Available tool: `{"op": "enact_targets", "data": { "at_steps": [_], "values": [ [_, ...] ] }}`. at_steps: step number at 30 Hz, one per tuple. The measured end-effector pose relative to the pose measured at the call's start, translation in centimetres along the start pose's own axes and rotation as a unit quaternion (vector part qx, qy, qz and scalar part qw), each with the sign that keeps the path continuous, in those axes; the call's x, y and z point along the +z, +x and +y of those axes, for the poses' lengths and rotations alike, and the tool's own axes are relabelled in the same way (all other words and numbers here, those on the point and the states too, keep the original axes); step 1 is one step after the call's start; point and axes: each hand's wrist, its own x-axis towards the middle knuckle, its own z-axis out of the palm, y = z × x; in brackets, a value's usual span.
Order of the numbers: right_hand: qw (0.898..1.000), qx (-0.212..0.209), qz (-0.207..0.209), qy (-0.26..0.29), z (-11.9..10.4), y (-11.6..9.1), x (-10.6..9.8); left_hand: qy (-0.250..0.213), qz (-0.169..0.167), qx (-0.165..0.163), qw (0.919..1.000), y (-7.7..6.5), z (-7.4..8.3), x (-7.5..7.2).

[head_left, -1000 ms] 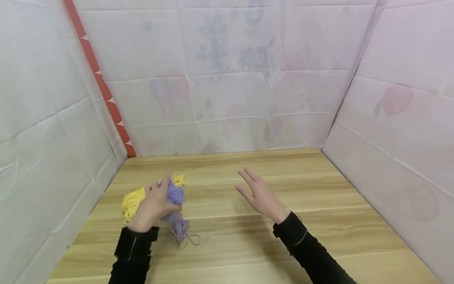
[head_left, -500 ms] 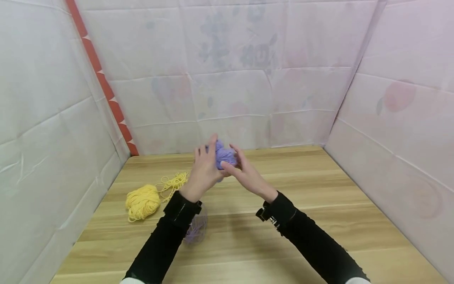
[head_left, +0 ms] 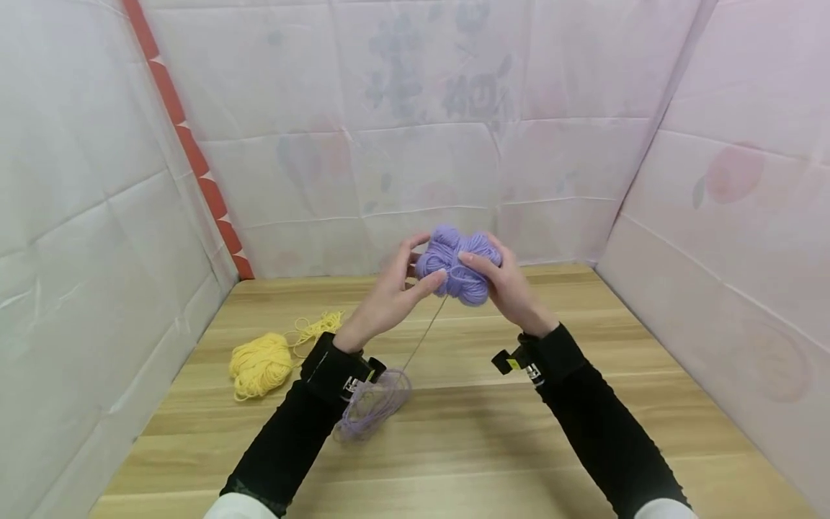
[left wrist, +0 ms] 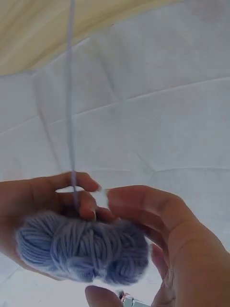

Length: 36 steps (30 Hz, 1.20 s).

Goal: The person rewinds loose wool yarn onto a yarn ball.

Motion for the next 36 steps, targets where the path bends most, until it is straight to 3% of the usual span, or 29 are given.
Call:
{"op": "enact_targets", "data": {
  "at_steps": [6, 12, 18, 24, 28, 36],
  "values": [
    [0.997, 0.005, -0.069, -0.04, -0.8, 0.0, 0.4, -0.083, -0.01, -0.061, 0.9947, 0.2, 0.9, 0.1],
    [0.994, 0.039, -0.09, -0.057, -0.7, 0.3, 0.0, -0.139, -0.022, -0.047, 0.9889, -0.1, 1.3, -0.8],
    [0.987, 0.056, -0.073, -0.135, -0.9, 0.3, -1.0, -0.156, -0.046, -0.051, 0.9853, -1.1, 1.5, -2.4],
    [0.976, 0.026, -0.047, -0.21, -1.5, 0.1, -1.8, -0.202, -0.077, -0.048, 0.9751, -2.1, 1.5, -3.3],
    [0.978, -0.003, -0.026, -0.205, -1.5, 0.2, -1.6, -0.244, -0.068, -0.036, 0.9668, -2.1, 1.9, -3.5],
    [0.991, -0.021, 0.016, -0.131, -0.1, 0.7, -0.7, -0.324, -0.028, -0.03, 0.945, -1.5, 2.0, -3.1]
  ]
}}
